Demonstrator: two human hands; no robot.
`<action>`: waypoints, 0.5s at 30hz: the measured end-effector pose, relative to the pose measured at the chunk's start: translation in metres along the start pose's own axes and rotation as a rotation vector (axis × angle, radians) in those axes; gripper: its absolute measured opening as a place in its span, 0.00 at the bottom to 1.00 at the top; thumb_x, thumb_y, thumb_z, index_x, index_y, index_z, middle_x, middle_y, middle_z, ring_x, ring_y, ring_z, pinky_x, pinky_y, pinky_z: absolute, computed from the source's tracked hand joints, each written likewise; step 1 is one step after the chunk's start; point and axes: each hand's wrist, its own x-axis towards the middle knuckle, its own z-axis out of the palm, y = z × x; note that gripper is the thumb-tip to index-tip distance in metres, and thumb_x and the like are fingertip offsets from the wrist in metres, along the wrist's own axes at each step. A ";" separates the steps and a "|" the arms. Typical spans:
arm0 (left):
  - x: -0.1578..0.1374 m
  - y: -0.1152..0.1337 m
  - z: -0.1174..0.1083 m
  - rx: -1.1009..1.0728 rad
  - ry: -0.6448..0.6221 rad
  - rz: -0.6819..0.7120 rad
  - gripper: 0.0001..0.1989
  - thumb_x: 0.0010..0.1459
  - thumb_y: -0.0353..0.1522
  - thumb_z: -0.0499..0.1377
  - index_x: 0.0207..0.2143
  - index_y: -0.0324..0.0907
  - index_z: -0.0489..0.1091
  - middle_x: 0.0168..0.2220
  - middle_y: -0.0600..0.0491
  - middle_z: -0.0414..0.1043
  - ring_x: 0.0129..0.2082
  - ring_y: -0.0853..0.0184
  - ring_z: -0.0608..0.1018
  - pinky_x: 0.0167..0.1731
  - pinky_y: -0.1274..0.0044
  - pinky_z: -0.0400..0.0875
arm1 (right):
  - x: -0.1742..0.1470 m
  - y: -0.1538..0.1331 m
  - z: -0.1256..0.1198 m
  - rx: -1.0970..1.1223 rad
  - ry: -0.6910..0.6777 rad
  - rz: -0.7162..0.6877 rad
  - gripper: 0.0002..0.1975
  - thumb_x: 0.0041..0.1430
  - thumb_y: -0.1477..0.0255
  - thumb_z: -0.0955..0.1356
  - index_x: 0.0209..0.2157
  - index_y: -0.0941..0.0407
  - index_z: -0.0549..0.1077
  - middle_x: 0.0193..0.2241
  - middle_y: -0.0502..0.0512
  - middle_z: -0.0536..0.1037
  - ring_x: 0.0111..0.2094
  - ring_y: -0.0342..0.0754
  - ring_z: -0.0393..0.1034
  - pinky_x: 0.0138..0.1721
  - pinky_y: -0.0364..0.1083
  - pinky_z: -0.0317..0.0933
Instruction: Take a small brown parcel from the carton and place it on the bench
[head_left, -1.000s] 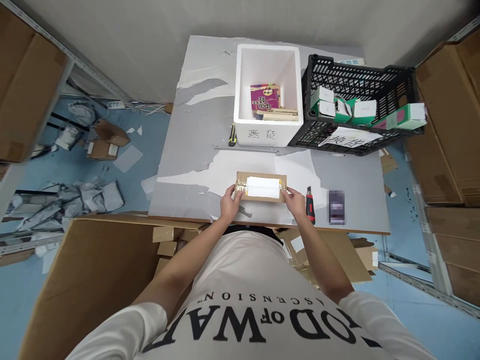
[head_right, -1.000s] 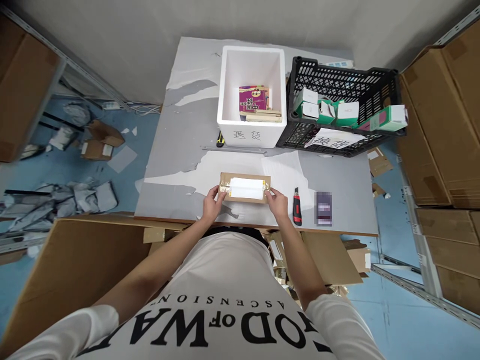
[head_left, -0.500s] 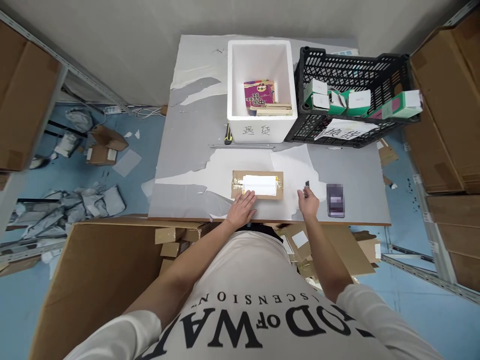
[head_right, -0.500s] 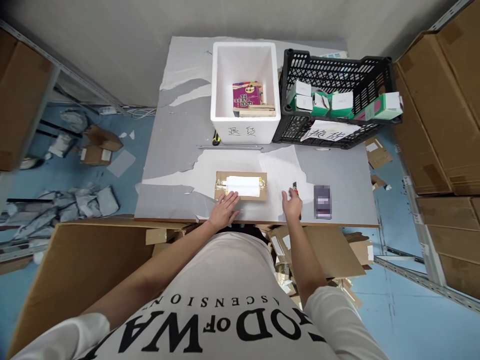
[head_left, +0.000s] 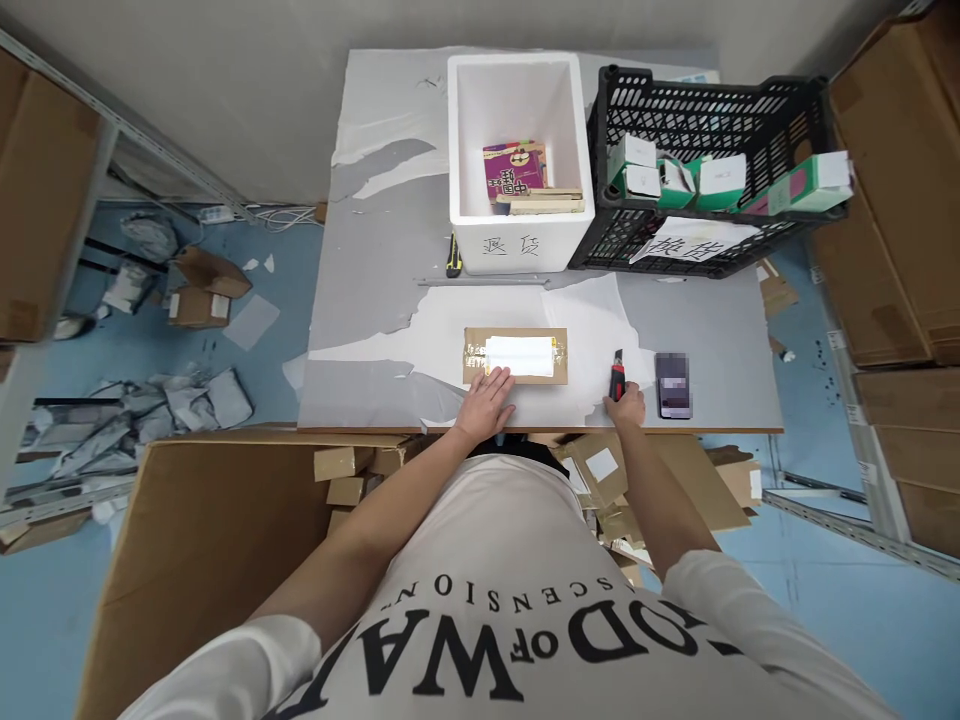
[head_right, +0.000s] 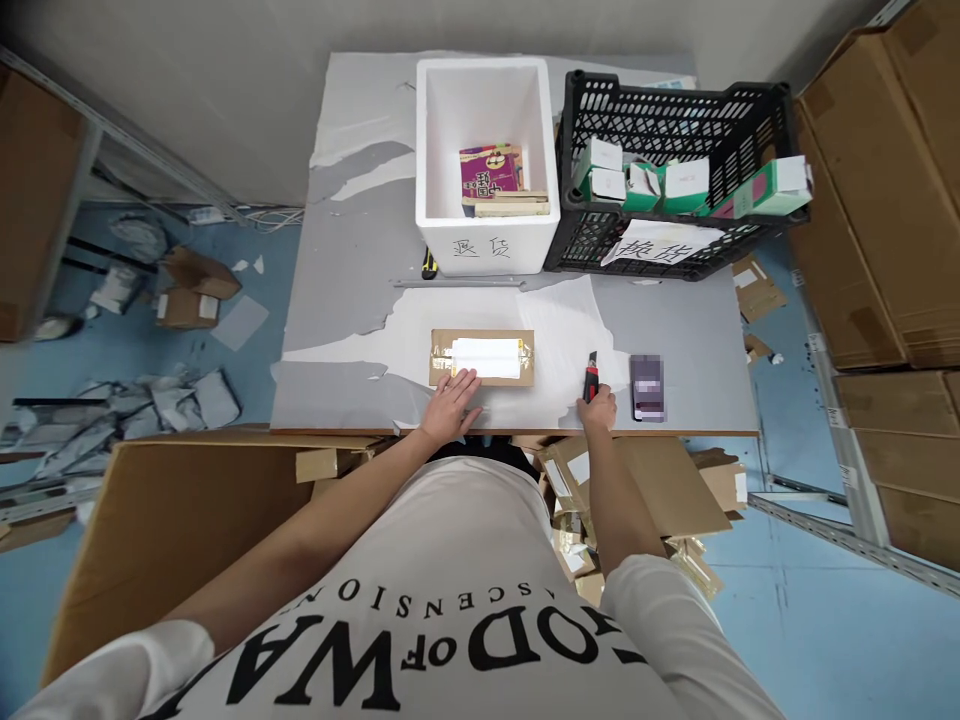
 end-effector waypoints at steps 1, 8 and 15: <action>0.000 0.000 0.000 0.001 0.001 0.003 0.28 0.63 0.37 0.49 0.64 0.36 0.54 0.65 0.42 0.53 0.66 0.56 0.54 0.63 0.61 0.45 | -0.001 0.002 0.000 0.004 0.000 -0.006 0.30 0.52 0.66 0.69 0.55 0.56 0.59 0.49 0.65 0.68 0.51 0.59 0.66 0.49 0.53 0.60; -0.001 0.001 0.001 -0.003 0.022 0.004 0.28 0.63 0.37 0.50 0.64 0.38 0.54 0.65 0.42 0.55 0.66 0.56 0.55 0.63 0.61 0.46 | -0.009 0.009 0.003 0.019 0.006 -0.060 0.30 0.54 0.64 0.68 0.56 0.57 0.58 0.50 0.65 0.68 0.51 0.58 0.65 0.50 0.52 0.59; -0.001 0.000 0.003 -0.012 0.016 0.000 0.28 0.63 0.37 0.49 0.64 0.38 0.53 0.65 0.42 0.55 0.66 0.56 0.55 0.63 0.60 0.46 | -0.013 0.010 0.001 0.014 0.013 -0.091 0.30 0.56 0.60 0.66 0.57 0.56 0.59 0.50 0.65 0.67 0.52 0.58 0.62 0.49 0.52 0.57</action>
